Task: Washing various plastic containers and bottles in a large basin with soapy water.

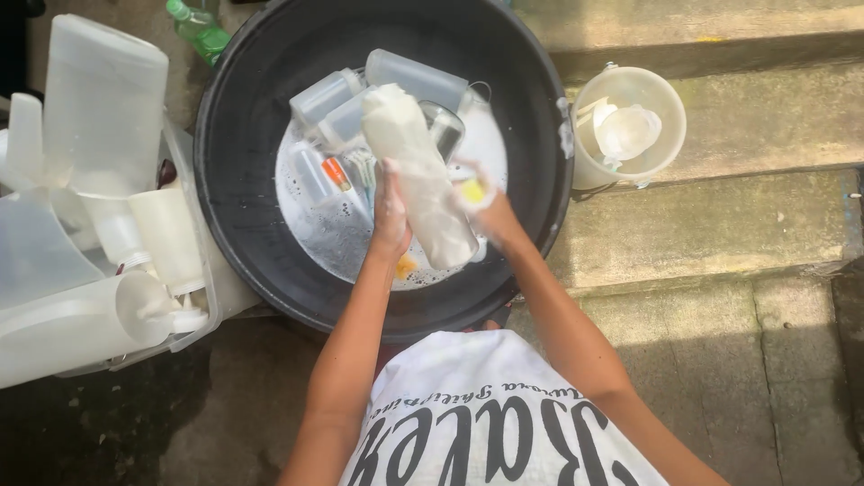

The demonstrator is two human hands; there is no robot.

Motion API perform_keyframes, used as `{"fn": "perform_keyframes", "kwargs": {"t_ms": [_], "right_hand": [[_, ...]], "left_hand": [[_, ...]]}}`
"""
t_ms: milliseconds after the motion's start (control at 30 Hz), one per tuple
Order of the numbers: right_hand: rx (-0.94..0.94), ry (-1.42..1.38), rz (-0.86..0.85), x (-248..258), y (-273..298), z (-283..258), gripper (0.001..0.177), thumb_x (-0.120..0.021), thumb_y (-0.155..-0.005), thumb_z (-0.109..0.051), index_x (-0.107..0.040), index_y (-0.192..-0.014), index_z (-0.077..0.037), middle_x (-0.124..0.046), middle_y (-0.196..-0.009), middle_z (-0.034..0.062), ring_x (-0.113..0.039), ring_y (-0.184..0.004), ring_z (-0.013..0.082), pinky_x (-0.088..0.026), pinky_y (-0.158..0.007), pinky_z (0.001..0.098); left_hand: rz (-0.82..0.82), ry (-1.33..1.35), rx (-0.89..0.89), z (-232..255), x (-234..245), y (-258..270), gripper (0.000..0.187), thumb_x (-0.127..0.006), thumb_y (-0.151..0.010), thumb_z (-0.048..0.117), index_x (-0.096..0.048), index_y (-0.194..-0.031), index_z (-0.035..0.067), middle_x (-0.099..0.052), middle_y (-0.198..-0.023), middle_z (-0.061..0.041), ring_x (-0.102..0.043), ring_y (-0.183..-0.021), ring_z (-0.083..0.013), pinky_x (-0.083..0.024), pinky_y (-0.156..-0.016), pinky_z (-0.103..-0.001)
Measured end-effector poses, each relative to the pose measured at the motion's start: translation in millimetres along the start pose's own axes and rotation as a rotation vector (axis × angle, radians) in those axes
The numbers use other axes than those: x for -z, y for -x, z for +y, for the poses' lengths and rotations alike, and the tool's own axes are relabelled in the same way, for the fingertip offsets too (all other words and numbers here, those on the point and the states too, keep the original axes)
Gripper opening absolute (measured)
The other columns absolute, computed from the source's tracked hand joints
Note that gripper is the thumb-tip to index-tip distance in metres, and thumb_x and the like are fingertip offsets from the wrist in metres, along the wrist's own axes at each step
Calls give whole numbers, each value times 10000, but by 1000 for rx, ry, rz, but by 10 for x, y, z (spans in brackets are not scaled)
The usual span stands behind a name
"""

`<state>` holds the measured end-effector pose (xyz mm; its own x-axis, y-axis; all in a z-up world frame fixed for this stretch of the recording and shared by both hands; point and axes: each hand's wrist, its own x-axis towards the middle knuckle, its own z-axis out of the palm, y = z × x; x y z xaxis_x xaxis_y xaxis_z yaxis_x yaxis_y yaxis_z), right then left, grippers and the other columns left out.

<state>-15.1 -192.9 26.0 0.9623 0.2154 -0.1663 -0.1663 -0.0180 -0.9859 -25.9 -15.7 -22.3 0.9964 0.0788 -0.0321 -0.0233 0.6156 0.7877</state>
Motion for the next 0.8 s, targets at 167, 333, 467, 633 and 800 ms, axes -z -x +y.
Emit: {"fn": "perform_keyframes", "kwargs": {"t_ms": [167, 333, 467, 633, 800], "right_hand": [[-66, -114, -161, 373, 239, 265, 631, -825, -827, -177, -570, -1363, 39, -703, -1192, 105, -691, -1038, 126, -583, -871, 245], [-54, -402, -11, 1154, 203, 261, 792, -856, -747, -245, -495, -1400, 21, -669, -1198, 127, -690, -1046, 210, -606, -893, 363], [304, 12, 141, 1615, 334, -208, 997, -952, -659, -247, -416, -1471, -27, -618, -1338, 120, -639, -1216, 206, -553, -1055, 380], [515, 350, 137, 1938, 372, -43, 911, -945, -656, -270, -487, -1418, -72, -605, -1372, 94, -583, -1254, 269, -497, -1091, 423], [816, 743, 22, 1713, 227, -6, 804, -937, -652, -300, -579, -1350, -130, -589, -1416, 60, -511, -1302, 350, -425, -1138, 478]], "left_hand": [[-117, 107, 42, -137, -539, 36, 680, -327, -1088, 534, -249, -1596, 88, -477, -1505, -141, -501, -1362, -257, -407, -1151, -422], [-312, -508, -67, -433, -808, 79, 713, -309, -1135, 508, -103, -1684, 103, -216, -1725, -122, -231, -1594, -239, -194, -1286, -377], [-222, -824, 17, -371, -1042, 141, 856, -583, -962, 503, -207, -1620, 105, -437, -1559, -178, -386, -1465, -283, -333, -1138, -480], [-74, -562, 199, -325, -1185, 201, 756, -553, -958, 530, -389, -1565, 110, -580, -1455, -160, -521, -1373, -286, -427, -1107, -513], [40, 649, 659, -81, -1263, 445, 856, -492, -976, 629, -467, -1480, -63, -607, -1420, -222, -632, -1256, -352, -520, -1041, -517]]}}
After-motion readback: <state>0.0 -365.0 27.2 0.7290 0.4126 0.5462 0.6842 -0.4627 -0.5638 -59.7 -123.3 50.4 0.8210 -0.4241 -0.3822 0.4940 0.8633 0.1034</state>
